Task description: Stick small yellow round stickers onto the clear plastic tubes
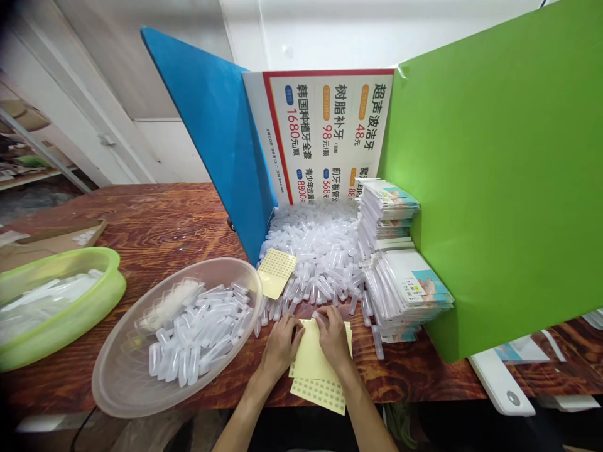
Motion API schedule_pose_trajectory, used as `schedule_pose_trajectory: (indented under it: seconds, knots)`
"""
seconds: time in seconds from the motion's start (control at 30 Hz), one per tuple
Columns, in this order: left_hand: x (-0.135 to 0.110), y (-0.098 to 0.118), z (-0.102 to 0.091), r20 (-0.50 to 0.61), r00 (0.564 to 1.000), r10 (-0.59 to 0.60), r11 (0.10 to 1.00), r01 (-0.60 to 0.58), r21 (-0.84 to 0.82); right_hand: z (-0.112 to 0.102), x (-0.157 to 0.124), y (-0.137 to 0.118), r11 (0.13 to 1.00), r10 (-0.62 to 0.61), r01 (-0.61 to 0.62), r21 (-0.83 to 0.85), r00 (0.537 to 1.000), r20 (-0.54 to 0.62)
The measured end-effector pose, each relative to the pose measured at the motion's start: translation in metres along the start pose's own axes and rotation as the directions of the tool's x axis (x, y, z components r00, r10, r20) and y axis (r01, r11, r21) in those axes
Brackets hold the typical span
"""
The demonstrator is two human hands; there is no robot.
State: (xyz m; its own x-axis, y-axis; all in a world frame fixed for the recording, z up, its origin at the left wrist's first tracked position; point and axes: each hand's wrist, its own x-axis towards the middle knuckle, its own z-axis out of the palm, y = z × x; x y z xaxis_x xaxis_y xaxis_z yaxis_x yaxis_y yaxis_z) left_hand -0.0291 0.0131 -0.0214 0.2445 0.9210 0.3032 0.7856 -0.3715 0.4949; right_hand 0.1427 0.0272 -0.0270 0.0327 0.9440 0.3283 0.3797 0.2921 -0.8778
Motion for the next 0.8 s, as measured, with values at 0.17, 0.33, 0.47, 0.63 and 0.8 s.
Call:
schedule_pose_trajectory:
  seconds: [0.17,0.33,0.47,0.63,0.8]
  knots:
    - [-0.001,-0.003,0.002,-0.011,1.000,-0.005,1.000,0.005,-0.010,0.001,0.000,0.003,1.000,-0.010,0.010,0.003,1.000,-0.010]
    - [0.003,-0.005,0.001,0.056,0.997,-0.044,0.998,0.047,-0.048,0.001,0.000,0.004,1.000,-0.016,0.016,-0.005,0.999,-0.032]
    - [0.013,-0.004,-0.003,0.113,0.990,-0.089,0.990,0.100,-0.097,0.001,0.000,0.003,1.000,-0.013,0.013,-0.006,1.000,-0.023]
    - [0.022,0.001,-0.015,0.146,0.983,-0.108,0.973,0.135,-0.188,-0.001,-0.001,0.001,0.998,-0.059,0.059,-0.006,0.998,0.019]
    - [0.023,0.002,-0.030,0.136,0.978,-0.161,0.917,0.199,-0.346,-0.001,-0.002,-0.001,0.993,-0.116,0.118,-0.019,0.990,0.083]
